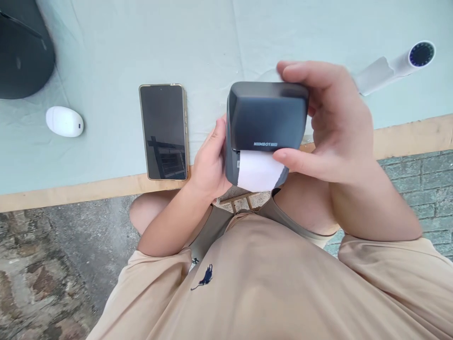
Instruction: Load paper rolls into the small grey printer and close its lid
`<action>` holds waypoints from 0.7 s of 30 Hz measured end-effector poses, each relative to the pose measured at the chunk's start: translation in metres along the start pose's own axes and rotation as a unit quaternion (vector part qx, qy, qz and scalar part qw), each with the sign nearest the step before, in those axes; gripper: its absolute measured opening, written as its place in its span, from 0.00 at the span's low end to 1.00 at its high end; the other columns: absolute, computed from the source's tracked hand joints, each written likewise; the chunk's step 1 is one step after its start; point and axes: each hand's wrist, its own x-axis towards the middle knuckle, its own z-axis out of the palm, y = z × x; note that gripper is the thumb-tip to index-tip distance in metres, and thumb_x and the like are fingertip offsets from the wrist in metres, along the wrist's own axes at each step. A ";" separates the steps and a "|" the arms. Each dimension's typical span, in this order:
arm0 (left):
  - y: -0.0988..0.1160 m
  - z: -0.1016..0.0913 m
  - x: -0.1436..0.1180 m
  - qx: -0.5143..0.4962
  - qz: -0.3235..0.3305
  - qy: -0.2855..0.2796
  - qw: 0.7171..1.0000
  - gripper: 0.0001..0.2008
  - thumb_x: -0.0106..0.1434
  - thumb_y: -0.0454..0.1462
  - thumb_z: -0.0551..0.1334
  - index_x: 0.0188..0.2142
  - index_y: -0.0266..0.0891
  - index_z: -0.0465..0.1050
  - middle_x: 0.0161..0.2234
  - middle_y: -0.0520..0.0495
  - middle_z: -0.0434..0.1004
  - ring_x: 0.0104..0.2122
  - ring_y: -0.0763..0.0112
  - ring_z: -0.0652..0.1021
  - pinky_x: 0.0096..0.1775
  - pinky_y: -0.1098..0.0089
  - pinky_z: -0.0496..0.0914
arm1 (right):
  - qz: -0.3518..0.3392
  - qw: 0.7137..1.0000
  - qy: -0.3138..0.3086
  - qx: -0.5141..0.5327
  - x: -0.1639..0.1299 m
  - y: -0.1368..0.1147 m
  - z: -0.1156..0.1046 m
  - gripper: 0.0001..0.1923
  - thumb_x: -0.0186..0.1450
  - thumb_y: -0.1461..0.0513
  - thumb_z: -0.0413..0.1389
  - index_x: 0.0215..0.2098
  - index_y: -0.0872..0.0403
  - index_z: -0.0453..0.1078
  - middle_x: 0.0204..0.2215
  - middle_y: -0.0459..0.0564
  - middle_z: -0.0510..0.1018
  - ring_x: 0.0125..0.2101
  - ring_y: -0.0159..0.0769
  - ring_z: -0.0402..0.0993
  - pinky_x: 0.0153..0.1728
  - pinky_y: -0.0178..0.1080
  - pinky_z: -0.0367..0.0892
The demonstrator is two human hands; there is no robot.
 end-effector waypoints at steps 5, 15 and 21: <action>-0.003 0.000 0.001 -0.013 0.043 -0.096 0.994 0.20 0.68 0.52 0.57 0.48 0.42 0.75 0.47 0.46 0.80 0.63 0.53 0.71 0.53 0.62 0.76 | 0.036 0.973 0.217 -0.066 0.002 -0.011 0.000 0.16 0.64 0.49 0.59 0.44 0.49 0.68 0.44 0.44 0.71 0.28 0.21 0.66 0.29 0.34 0.67; -0.004 -0.005 0.001 -0.023 0.033 -0.134 0.990 0.16 0.67 0.45 0.62 0.51 0.42 0.70 0.48 0.46 0.80 0.52 0.60 0.80 0.46 0.67 0.78 | -0.032 0.979 0.053 -0.195 0.008 -0.006 -0.002 0.04 0.66 0.61 0.56 0.36 0.51 0.73 0.31 0.44 0.78 0.25 0.27 0.69 0.24 0.36 0.59; -0.004 -0.010 0.002 0.015 0.024 -0.154 0.988 0.20 0.65 0.47 0.65 0.53 0.43 0.69 0.47 0.46 0.78 0.43 0.65 0.81 0.36 0.72 0.76 | -0.004 0.952 -0.040 -0.304 0.009 -0.004 -0.005 0.15 0.62 0.56 0.59 0.47 0.48 0.74 0.28 0.42 0.79 0.23 0.30 0.66 0.22 0.36 0.52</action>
